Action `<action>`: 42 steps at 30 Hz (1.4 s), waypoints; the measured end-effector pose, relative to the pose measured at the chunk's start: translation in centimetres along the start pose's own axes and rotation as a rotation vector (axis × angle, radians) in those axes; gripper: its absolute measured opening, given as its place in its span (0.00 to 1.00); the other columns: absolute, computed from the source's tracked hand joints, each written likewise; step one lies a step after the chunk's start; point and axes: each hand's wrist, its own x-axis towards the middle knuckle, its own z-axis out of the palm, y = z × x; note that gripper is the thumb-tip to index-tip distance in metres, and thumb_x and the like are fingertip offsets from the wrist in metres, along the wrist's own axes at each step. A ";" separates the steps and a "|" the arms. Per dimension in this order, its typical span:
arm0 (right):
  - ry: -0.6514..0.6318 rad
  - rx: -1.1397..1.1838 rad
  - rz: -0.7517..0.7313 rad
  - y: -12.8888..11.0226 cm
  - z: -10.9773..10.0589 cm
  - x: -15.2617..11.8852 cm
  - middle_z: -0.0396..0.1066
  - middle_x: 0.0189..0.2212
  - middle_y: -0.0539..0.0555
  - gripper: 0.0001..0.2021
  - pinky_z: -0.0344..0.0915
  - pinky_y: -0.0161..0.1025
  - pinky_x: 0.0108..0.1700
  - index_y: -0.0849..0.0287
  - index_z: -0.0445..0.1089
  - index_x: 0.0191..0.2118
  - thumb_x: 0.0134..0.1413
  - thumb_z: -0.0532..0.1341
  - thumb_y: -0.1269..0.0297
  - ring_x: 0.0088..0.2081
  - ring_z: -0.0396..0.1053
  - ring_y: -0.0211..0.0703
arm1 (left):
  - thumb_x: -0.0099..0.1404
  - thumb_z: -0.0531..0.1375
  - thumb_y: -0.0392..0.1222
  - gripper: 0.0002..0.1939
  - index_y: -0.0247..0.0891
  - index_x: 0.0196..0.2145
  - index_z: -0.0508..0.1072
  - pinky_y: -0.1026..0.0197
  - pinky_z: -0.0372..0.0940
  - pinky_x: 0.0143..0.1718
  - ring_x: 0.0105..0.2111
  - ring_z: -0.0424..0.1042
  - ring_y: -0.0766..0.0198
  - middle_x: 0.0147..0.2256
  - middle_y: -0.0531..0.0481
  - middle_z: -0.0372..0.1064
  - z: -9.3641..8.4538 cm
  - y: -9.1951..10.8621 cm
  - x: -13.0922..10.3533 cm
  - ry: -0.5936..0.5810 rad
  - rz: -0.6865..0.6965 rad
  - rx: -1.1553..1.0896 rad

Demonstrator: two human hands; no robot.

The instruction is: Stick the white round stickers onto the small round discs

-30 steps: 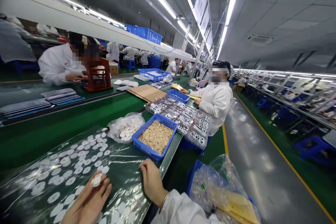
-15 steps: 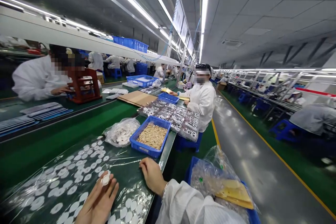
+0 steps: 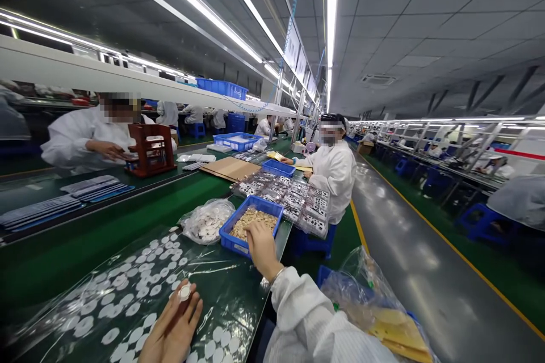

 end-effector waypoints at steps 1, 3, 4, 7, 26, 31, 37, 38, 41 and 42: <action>0.012 -0.018 0.035 0.7 -0.1 0.5 0.71 0.40 0.60 0.10 0.62 0.50 0.47 0.58 0.70 0.38 0.63 0.52 0.68 0.45 0.66 0.51 | 0.69 0.51 0.34 0.21 0.39 0.59 0.63 0.60 0.76 0.37 0.38 0.78 0.59 0.47 0.38 0.75 0.0 0.0 0.0 0.006 -0.006 -0.004; 0.009 -0.040 0.082 1.6 -0.2 0.8 0.72 0.39 0.60 0.08 0.61 0.52 0.47 0.58 0.71 0.34 0.61 0.54 0.68 0.46 0.66 0.54 | 0.69 0.51 0.34 0.21 0.40 0.59 0.62 0.59 0.76 0.37 0.38 0.79 0.59 0.47 0.39 0.75 0.0 0.0 0.1 0.005 -0.013 -0.010; 0.001 -0.043 0.097 1.9 -0.3 0.7 0.72 0.38 0.59 0.08 0.62 0.52 0.46 0.58 0.71 0.33 0.60 0.55 0.68 0.45 0.66 0.54 | 0.69 0.51 0.34 0.21 0.39 0.59 0.62 0.59 0.76 0.37 0.38 0.79 0.59 0.47 0.38 0.75 0.0 0.0 0.1 0.001 -0.015 -0.013; -0.025 -0.025 0.105 1.4 -0.9 -0.6 0.71 0.35 0.57 0.08 0.62 0.49 0.44 0.58 0.70 0.36 0.62 0.53 0.68 0.39 0.68 0.49 | 0.69 0.51 0.34 0.21 0.36 0.59 0.62 0.58 0.76 0.36 0.38 0.79 0.58 0.47 0.36 0.75 -0.2 0.0 0.2 -0.011 -0.008 -0.026; -0.464 0.176 -0.082 -3.7 1.1 -9.6 0.69 0.42 0.51 0.10 0.60 0.42 0.50 0.52 0.72 0.42 0.52 0.65 0.67 0.44 0.66 0.43 | 0.68 0.53 0.34 0.25 0.41 0.61 0.60 0.55 0.75 0.41 0.40 0.78 0.57 0.50 0.38 0.72 -0.4 -0.5 0.5 0.021 -0.021 -0.013; -0.437 0.181 -0.070 -4.0 1.1 -9.7 0.70 0.41 0.51 0.11 0.61 0.43 0.49 0.52 0.72 0.42 0.52 0.64 0.70 0.44 0.66 0.44 | 0.68 0.52 0.34 0.24 0.41 0.61 0.60 0.58 0.75 0.39 0.40 0.78 0.58 0.50 0.39 0.72 -0.3 -0.5 0.3 0.017 -0.027 -0.016; -0.418 0.186 -0.062 -4.0 1.1 -9.8 0.70 0.41 0.51 0.10 0.61 0.43 0.49 0.52 0.72 0.41 0.52 0.63 0.71 0.44 0.66 0.43 | 0.69 0.52 0.35 0.24 0.41 0.61 0.60 0.59 0.76 0.38 0.39 0.78 0.59 0.48 0.39 0.74 -0.3 -0.6 0.2 0.003 -0.021 -0.001; -0.416 0.186 -0.061 -4.1 1.1 -9.8 0.70 0.41 0.51 0.10 0.61 0.43 0.49 0.52 0.72 0.41 0.52 0.62 0.71 0.44 0.66 0.43 | 0.69 0.52 0.35 0.23 0.40 0.61 0.60 0.58 0.76 0.38 0.39 0.78 0.58 0.49 0.38 0.73 -0.3 -0.6 0.1 0.006 -0.025 0.006; -0.410 0.184 -0.059 -4.2 1.1 -9.8 0.70 0.40 0.51 0.10 0.61 0.44 0.49 0.52 0.72 0.40 0.52 0.62 0.71 0.43 0.66 0.43 | 0.68 0.53 0.36 0.24 0.41 0.61 0.60 0.56 0.76 0.39 0.39 0.78 0.57 0.49 0.38 0.73 -0.3 -0.5 0.1 0.014 -0.034 0.026; -0.408 0.183 -0.060 -4.2 1.0 -9.8 0.70 0.40 0.51 0.10 0.61 0.44 0.49 0.53 0.72 0.40 0.52 0.62 0.71 0.43 0.66 0.43 | 0.68 0.53 0.37 0.24 0.41 0.61 0.59 0.55 0.76 0.39 0.40 0.78 0.56 0.50 0.38 0.73 -0.3 -0.5 0.1 0.019 -0.034 0.030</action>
